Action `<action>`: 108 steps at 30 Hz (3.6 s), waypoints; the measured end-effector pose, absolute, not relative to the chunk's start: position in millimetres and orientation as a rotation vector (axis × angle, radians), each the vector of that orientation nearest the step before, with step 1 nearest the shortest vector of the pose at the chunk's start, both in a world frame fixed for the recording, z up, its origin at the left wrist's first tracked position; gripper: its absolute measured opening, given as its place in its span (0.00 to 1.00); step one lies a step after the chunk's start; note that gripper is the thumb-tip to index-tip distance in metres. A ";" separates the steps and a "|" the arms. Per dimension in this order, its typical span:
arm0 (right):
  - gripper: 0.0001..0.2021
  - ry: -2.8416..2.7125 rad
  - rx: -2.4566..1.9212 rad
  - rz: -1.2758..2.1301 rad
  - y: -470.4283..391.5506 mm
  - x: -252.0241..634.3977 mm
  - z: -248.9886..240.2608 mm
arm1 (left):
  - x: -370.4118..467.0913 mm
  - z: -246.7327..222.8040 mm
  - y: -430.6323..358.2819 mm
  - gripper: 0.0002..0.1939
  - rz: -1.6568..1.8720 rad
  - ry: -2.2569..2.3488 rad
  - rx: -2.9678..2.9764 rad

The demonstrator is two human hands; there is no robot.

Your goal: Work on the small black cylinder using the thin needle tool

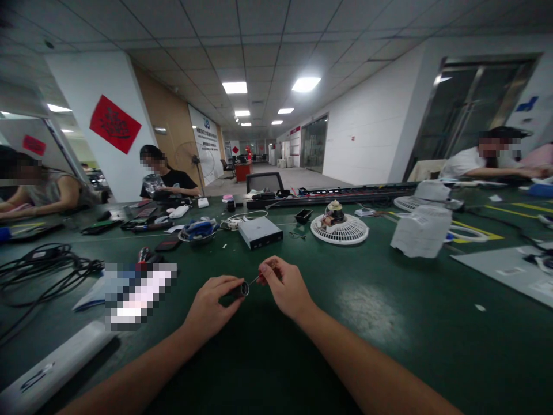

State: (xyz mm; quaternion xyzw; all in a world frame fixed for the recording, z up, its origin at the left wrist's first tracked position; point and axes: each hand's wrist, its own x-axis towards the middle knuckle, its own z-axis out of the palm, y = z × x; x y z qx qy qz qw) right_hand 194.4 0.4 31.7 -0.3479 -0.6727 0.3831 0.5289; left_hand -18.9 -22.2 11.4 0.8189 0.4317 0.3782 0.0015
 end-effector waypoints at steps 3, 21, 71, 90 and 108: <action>0.16 -1.609 -0.816 0.978 1.3 195.1 31.0 | -19.5 10.6 -21.5 0.19 1.186 1.360 2.564; 0.15 -1.682 -0.729 0.923 5.5 201.9 30.5 | -16.3 15.5 -25.2 0.16 1.267 1.293 2.556; 0.10 -2.133 -0.907 0.317 -11.2 186.5 33.6 | -16.3 14.9 -29.3 0.28 1.259 1.152 2.567; 0.08 -2.126 -1.101 0.374 -19.1 184.8 38.9 | -21.6 13.6 -26.5 0.25 1.297 0.857 2.693; 0.14 -1.563 -0.827 0.476 -6.5 199.4 39.1 | -20.2 15.6 -21.6 0.21 1.324 1.352 2.355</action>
